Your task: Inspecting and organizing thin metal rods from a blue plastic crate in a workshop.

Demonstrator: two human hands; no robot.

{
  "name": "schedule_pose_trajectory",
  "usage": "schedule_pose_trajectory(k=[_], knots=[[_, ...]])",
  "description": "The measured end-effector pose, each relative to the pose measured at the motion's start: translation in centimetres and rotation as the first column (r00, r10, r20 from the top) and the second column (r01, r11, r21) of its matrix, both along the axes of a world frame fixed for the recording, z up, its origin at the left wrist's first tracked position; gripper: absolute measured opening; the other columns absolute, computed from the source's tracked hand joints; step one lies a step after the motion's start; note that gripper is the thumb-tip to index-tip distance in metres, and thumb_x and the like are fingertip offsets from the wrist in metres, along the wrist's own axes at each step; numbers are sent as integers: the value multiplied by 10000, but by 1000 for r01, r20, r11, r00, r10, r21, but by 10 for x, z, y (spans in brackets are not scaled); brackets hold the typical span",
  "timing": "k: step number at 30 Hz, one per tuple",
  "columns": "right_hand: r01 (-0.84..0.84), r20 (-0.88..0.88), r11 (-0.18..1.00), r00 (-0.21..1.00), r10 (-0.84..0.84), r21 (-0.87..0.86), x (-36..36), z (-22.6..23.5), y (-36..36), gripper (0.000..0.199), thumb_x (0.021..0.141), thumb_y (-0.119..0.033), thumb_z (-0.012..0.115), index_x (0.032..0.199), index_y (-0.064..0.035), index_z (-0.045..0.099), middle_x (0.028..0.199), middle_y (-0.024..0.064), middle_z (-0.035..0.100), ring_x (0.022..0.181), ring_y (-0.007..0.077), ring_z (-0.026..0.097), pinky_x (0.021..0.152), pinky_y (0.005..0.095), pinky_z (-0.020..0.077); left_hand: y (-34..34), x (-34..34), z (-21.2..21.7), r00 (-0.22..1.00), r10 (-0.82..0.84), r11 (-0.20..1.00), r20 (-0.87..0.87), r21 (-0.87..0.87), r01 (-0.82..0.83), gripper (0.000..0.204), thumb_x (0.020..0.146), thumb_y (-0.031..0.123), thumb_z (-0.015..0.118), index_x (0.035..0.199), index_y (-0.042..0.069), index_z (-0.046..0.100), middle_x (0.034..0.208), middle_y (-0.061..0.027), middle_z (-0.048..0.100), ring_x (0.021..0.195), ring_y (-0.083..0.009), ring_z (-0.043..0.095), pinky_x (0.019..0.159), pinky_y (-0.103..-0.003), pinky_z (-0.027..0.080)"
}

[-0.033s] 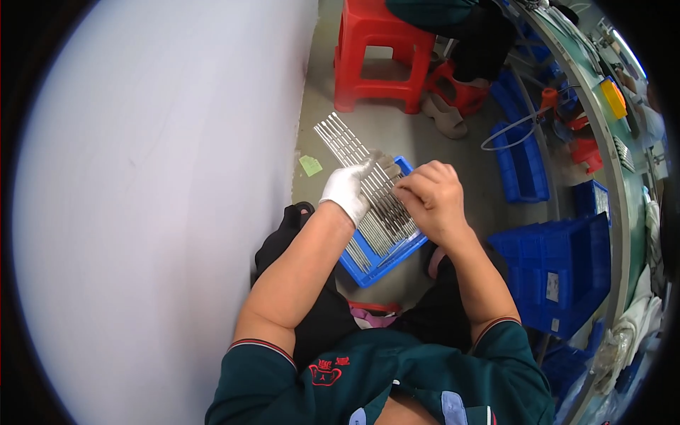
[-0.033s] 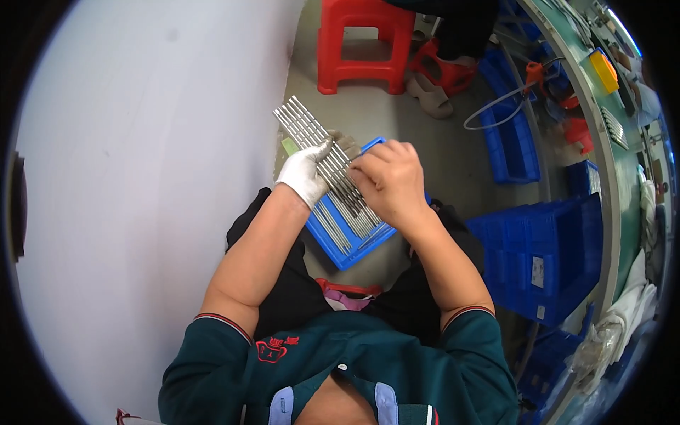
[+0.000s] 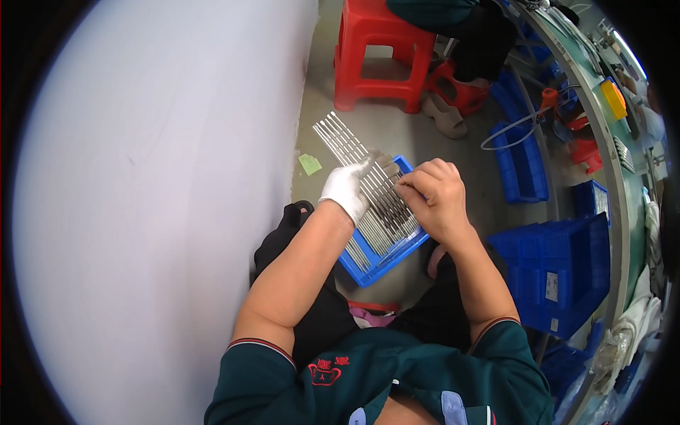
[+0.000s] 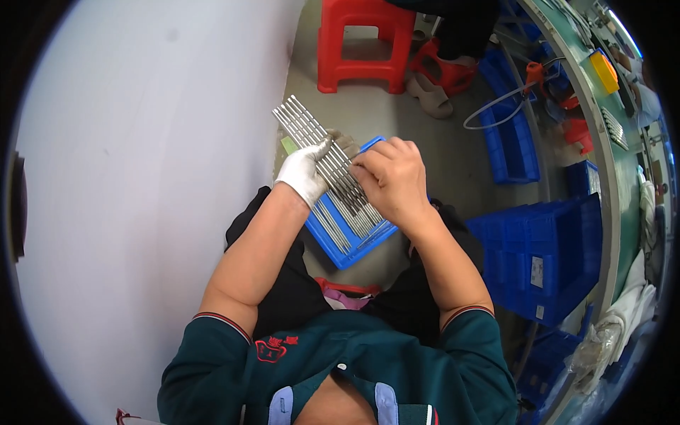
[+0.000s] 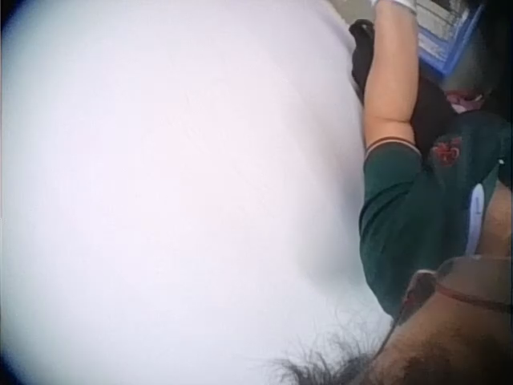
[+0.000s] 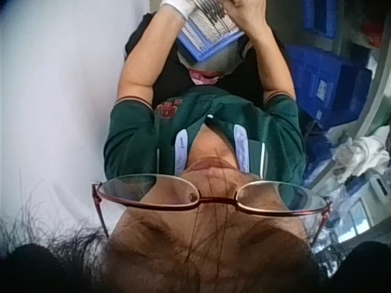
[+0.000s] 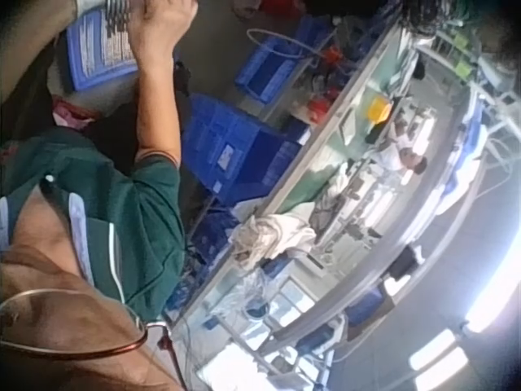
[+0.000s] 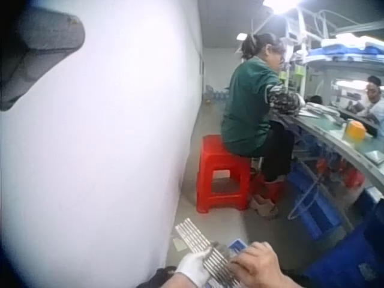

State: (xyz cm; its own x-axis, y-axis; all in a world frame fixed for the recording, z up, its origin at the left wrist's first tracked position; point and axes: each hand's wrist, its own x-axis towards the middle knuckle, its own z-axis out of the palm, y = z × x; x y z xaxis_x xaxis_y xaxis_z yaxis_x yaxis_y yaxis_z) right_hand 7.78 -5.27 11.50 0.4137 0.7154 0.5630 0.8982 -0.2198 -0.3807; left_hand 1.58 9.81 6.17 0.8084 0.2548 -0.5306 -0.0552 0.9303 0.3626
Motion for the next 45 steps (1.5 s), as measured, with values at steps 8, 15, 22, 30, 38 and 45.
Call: schedule_pose_trajectory(k=[8, 15, 22, 30, 38, 45], knots=[[-17, -118, 998, 993, 10, -58, 5, -14, -2, 73, 684, -80, 709, 736, -60, 662, 699, 49, 604, 714, 232, 563, 693, 343, 413, 1, -3, 6, 999, 7, 994, 44, -106, -2, 177, 941, 56, 460, 1096, -12, 511, 1092, -232, 570, 1025, -389, 588, 863, -493, 539], [-60, 10, 997, 998, 60, -46, -1, -10, 2, 82, 658, -73, 712, 723, -78, 662, 685, 36, 592, 690, 224, 547, 660, 339, 409, 1, -3, 7, 1000, -10, 1000, 19, -25, 10, 183, 931, 25, 463, 1104, -12, 511, 1099, -220, 569, 1035, -373, 587, 875, -488, 535], [-37, -36, 997, 999, 34, -72, 3, -11, 0, 83, 653, -69, 715, 715, -80, 662, 681, 30, 587, 684, 220, 541, 663, 335, 410, 2, -1, 1, 1000, -10, 999, 8, -38, 10, 203, 934, 22, 452, 1125, -19, 507, 1107, -215, 568, 1037, -372, 586, 880, -481, 533], [-45, -11, 997, 999, 45, -68, -1, -15, 2, 82, 641, -83, 719, 691, -96, 656, 680, 18, 597, 710, 218, 565, 676, 347, 418, 3, 0, -6, 999, -20, 999, 40, -44, 21, 229, 930, 19, 452, 1152, -28, 484, 1125, -230, 562, 1045, -388, 580, 886, -492, 524], [10, -168, 1000, 986, -13, -20, 7, -17, -2, 57, 689, -100, 712, 718, -71, 672, 707, 41, 619, 699, 237, 570, 682, 354, 421, 4, 1, -11, 1000, -24, 1000, 0, -17, 24, 228, 937, 40, 444, 1155, -9, 491, 1122, -223, 565, 1047, -389, 579, 885, -503, 519], [1, -53, 997, 999, -5, -76, 5, -12, 0, 70, 679, -85, 714, 727, -65, 666, 694, 40, 605, 713, 228, 563, 691, 344, 419, 3, 1, -9, 1000, -10, 1000, -24, -24, 10, 158, 899, 59, 545, 1038, -1, 587, 968, -162, 635, 880, -310, 647, 736, -435, 553]])
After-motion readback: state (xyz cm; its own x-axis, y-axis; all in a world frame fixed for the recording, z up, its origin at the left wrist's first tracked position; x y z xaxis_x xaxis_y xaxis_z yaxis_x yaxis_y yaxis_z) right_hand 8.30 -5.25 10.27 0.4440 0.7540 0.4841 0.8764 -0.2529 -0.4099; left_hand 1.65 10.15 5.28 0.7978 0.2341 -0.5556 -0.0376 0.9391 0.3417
